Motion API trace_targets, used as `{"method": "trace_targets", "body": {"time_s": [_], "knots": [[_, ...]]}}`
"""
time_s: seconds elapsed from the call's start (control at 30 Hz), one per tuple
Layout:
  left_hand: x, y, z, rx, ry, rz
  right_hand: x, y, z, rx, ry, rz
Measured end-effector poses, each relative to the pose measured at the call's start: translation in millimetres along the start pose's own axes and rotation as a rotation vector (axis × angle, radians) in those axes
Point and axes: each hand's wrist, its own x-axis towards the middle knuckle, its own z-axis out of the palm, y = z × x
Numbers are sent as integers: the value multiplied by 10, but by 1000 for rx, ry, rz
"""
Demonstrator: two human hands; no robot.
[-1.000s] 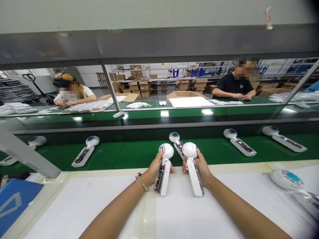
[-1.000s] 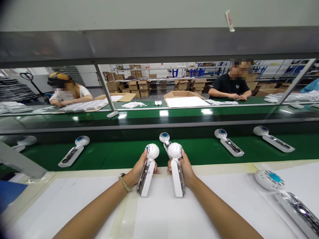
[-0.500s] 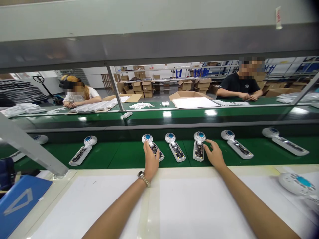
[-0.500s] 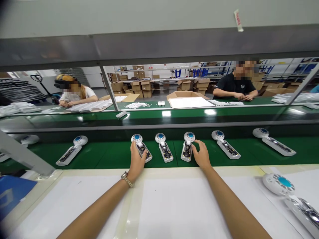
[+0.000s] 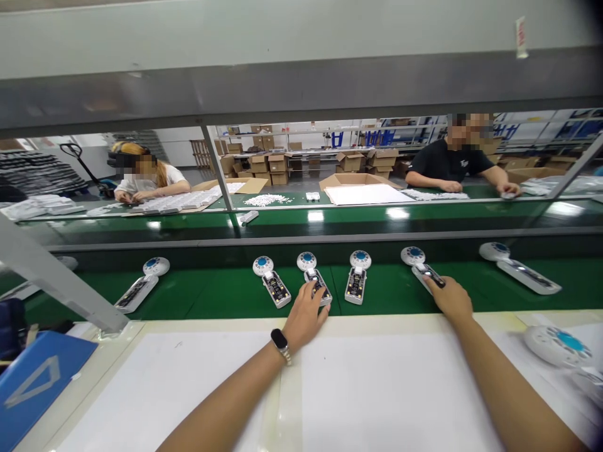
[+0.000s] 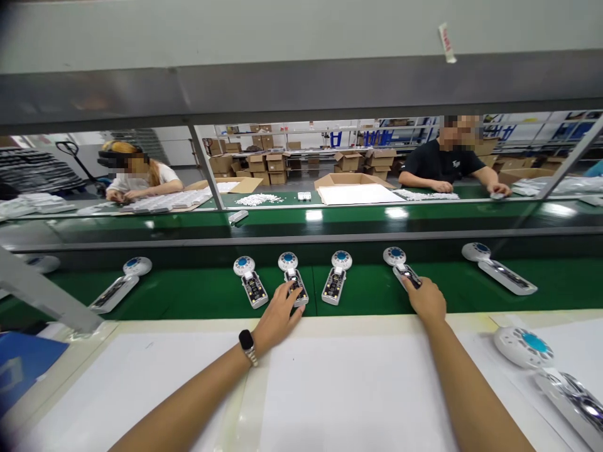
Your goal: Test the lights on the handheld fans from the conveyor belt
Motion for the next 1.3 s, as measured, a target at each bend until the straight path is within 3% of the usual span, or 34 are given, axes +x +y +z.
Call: {"method": "trace_targets", "body": {"time_s": [0.17,0.37,0.47,0.6,0.7,0.77,0.87,0.97,1.07,1.3], "knots": [[40,-138,-52,-22,169,-116,-142,-158,138,186,-17,39],[275,-280,-75,-3,338,-465,-453,-397,294,753,-191,75],[519,-274,-133,-7,316,-546,-682,-544,329,981,-368,49],[732,-155,-359,-139,144,-594,-1040,-689,303,1120,-559,28],[628,14,-500,-262,24,-579,-1302,-760,258,1151,-683,13],[440,132,-491,-383,-20,-521,-1443,-804,244,1137,-799,24],[116,243,-321,-600,-52,-432,-1584,-864,264,1119,-924,90],[-93,248,-124,-665,-56,-511,-1656,-888,293,1121,-1010,189],[-142,184,-50,-717,-78,-605,-1703,-876,280,1094,-1090,195],[-114,120,-77,-837,-54,-614,-1743,-863,227,998,-1120,142]]}}
